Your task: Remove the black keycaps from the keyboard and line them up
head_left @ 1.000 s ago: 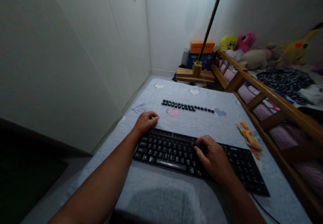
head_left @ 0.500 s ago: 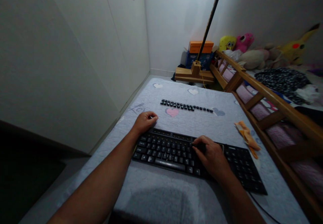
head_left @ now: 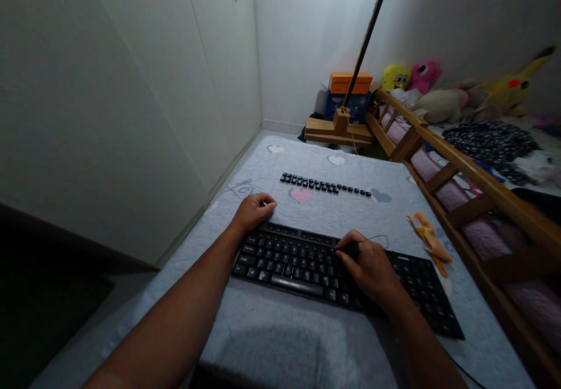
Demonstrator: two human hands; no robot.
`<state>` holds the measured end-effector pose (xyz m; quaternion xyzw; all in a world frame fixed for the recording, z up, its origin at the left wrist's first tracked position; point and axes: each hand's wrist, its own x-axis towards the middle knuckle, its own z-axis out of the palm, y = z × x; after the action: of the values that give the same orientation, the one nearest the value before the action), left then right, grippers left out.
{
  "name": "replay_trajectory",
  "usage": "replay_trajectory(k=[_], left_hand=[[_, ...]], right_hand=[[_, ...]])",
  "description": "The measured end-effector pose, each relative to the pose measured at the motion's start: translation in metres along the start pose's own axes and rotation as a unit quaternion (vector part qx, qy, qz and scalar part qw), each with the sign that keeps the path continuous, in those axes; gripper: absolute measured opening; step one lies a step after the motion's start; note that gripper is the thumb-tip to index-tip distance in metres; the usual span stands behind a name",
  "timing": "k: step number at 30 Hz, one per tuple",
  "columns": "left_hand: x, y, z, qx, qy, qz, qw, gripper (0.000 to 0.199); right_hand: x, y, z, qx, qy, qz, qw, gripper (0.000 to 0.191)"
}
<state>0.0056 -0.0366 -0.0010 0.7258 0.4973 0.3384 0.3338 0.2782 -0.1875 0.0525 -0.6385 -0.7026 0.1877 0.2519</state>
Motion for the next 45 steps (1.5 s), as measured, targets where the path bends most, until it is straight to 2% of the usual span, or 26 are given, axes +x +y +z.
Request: replay_trajectory(k=[7, 21, 35, 40, 45], left_hand=[[0.001, -0.002, 0.000, 0.009, -0.007, 0.004, 1.000, 0.027], [-0.003, 0.010, -0.003, 0.065, -0.035, -0.003, 0.997, 0.031], [-0.002, 0.005, -0.002, 0.058, -0.025, 0.005, 0.998, 0.029], [-0.001, 0.005, -0.001, 0.042, -0.007, 0.006, 0.999, 0.028], [0.001, 0.004, 0.000, 0.038, 0.021, 0.010, 0.999, 0.026]], right_hand=[[0.001, -0.003, -0.004, 0.015, -0.007, 0.009, 1.000, 0.005], [0.002, -0.001, -0.005, 0.042, -0.015, 0.026, 0.999, 0.004], [0.007, 0.005, -0.006, 0.069, -0.030, 0.051, 0.996, 0.006], [0.013, 0.007, -0.011, 0.087, -0.054, 0.062, 0.993, 0.007], [0.021, 0.002, -0.015, 0.095, -0.035, 0.048, 0.994, 0.007]])
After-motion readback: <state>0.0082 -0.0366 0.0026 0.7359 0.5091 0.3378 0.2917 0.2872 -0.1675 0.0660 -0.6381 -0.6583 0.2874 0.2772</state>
